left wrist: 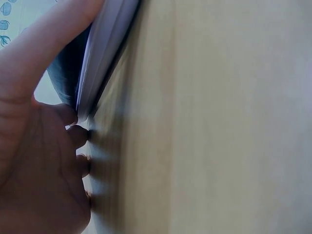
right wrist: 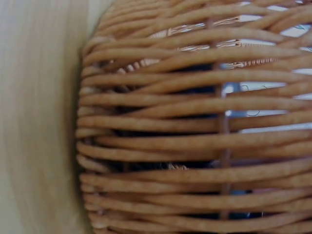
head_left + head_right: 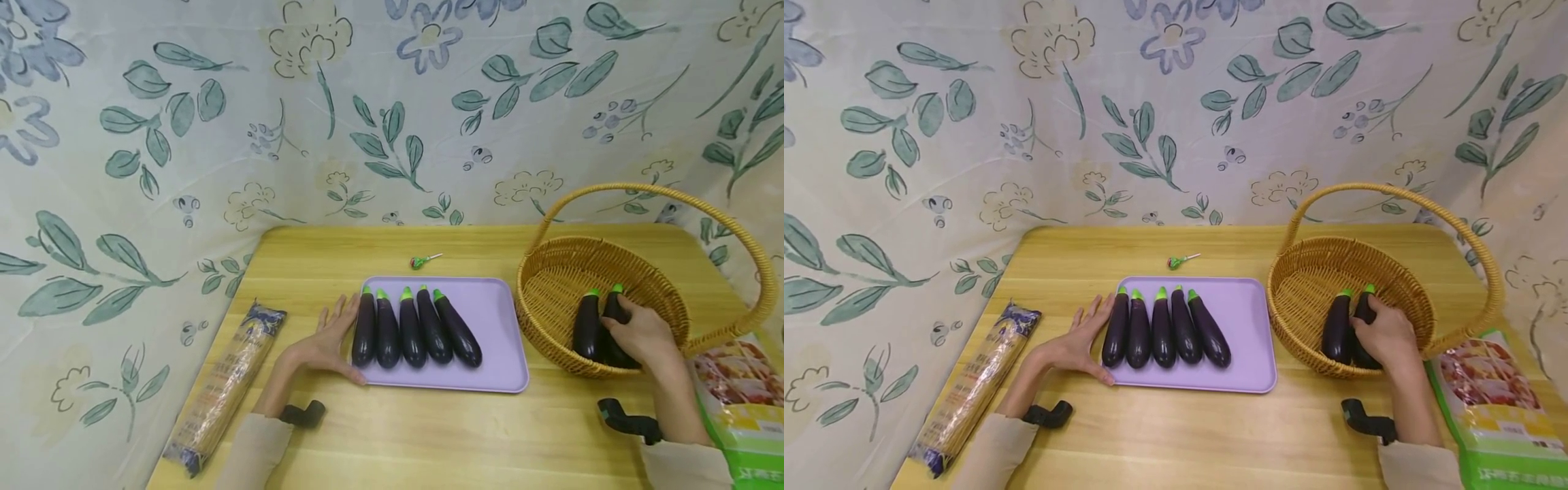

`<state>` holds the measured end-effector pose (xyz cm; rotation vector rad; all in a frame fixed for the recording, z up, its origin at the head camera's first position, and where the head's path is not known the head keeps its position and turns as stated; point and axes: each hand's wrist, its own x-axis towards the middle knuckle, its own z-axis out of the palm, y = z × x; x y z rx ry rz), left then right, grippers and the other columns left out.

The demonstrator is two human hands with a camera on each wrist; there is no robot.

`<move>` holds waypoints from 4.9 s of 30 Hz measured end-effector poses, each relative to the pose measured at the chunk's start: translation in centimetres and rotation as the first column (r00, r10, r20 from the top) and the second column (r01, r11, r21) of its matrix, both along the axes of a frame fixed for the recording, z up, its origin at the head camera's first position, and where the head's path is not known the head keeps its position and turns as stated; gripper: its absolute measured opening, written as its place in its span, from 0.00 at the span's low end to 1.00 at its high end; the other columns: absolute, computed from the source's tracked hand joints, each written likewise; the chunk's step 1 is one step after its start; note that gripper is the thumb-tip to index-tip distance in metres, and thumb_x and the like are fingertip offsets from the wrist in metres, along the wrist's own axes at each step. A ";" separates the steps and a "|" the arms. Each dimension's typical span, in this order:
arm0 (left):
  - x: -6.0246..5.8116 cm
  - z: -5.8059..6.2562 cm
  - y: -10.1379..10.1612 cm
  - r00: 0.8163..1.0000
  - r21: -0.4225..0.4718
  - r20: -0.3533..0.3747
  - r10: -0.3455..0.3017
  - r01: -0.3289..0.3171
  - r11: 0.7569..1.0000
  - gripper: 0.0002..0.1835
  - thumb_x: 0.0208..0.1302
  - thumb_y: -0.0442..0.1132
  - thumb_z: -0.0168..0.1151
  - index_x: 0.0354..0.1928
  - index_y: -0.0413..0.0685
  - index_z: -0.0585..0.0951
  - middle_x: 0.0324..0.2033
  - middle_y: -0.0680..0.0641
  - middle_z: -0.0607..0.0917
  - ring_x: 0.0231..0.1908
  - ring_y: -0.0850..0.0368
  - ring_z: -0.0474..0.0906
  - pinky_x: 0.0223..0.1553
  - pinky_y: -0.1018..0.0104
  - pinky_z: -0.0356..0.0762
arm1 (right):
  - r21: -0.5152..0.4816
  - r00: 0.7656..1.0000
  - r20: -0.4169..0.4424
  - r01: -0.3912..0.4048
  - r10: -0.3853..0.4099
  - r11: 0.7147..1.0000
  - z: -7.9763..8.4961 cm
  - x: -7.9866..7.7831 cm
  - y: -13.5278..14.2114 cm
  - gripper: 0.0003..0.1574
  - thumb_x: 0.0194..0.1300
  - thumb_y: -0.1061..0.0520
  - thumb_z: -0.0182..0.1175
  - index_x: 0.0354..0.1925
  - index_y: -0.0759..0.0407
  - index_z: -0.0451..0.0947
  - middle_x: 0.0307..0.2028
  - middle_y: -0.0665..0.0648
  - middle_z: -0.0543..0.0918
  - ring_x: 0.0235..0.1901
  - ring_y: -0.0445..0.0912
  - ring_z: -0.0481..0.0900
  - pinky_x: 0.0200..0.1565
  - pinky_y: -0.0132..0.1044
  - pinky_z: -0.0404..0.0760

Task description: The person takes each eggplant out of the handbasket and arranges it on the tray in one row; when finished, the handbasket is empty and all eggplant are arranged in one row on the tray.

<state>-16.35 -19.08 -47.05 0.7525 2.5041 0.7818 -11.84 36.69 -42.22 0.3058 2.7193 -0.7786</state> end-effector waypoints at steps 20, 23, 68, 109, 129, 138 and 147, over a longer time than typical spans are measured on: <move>0.0 -0.1 -0.1 1.000 -0.020 -0.002 -0.003 0.003 1.000 0.86 0.36 0.63 0.86 0.83 0.50 0.29 0.83 0.41 0.29 0.81 0.38 0.18 0.78 0.31 0.18 | -0.099 0.983 -0.180 0.013 -0.030 0.995 0.4 1.1 -1.2 0.45 0.81 0.37 0.46 0.81 0.60 0.48 0.55 0.86 0.75 0.13 0.42 0.63 0.17 0.38 0.69; 0.0 0.0 -0.2 1.000 -0.020 0.001 -0.003 0.003 1.000 0.86 0.37 0.62 0.86 0.83 0.50 0.30 0.83 0.41 0.29 0.81 0.39 0.18 0.78 0.32 0.18 | -0.135 0.980 -0.196 0.011 -0.038 0.991 1.4 1.2 -1.8 0.46 0.80 0.35 0.48 0.81 0.56 0.49 0.56 0.87 0.76 0.17 0.44 0.68 0.17 0.39 0.68; -0.4 0.3 -0.4 0.999 0.016 0.035 0.005 -0.006 1.000 0.85 0.37 0.61 0.87 0.83 0.51 0.31 0.83 0.41 0.29 0.81 0.39 0.18 0.78 0.34 0.17 | -0.178 0.944 -0.197 -0.301 0.265 0.937 -0.3 -1.8 -18.5 0.32 0.78 0.54 0.56 0.75 0.60 0.67 0.55 0.71 0.85 0.49 0.58 0.82 0.44 0.46 0.79; -0.3 0.5 -0.3 0.999 0.006 0.037 0.003 -0.003 1.000 0.85 0.36 0.61 0.87 0.83 0.51 0.30 0.83 0.40 0.29 0.81 0.38 0.19 0.78 0.33 0.18 | -0.168 0.914 -0.290 -0.339 0.283 0.926 -1.6 -0.4 -18.2 0.34 0.75 0.54 0.61 0.74 0.59 0.69 0.51 0.71 0.82 0.47 0.56 0.79 0.41 0.42 0.74; -0.3 0.7 -0.2 0.999 -0.001 0.031 -0.004 0.004 1.000 0.85 0.38 0.61 0.86 0.83 0.51 0.30 0.83 0.40 0.30 0.81 0.38 0.19 0.79 0.34 0.18 | -0.116 0.922 -0.373 -0.159 0.106 0.980 4.1 1.8 -9.4 0.44 0.80 0.45 0.54 0.82 0.60 0.52 0.64 0.80 0.68 0.59 0.78 0.71 0.52 0.74 0.75; -0.3 0.5 -0.3 1.000 0.003 0.026 -0.010 0.010 1.000 0.84 0.38 0.61 0.86 0.83 0.51 0.31 0.83 0.41 0.30 0.81 0.38 0.19 0.78 0.33 0.18 | -0.075 0.985 -0.168 -0.047 0.034 0.996 2.2 0.7 -3.5 0.53 0.82 0.41 0.45 0.81 0.69 0.31 0.68 0.96 0.44 0.64 0.88 0.51 0.52 0.82 0.65; -0.3 0.3 -0.3 0.999 0.008 0.033 -0.008 0.008 1.000 0.84 0.38 0.61 0.86 0.83 0.52 0.31 0.83 0.41 0.30 0.81 0.39 0.19 0.78 0.33 0.18 | -0.087 0.991 -0.125 -0.062 0.051 0.994 0.3 0.7 -2.5 0.54 0.82 0.40 0.46 0.81 0.69 0.32 0.68 0.94 0.51 0.66 0.88 0.48 0.55 0.82 0.63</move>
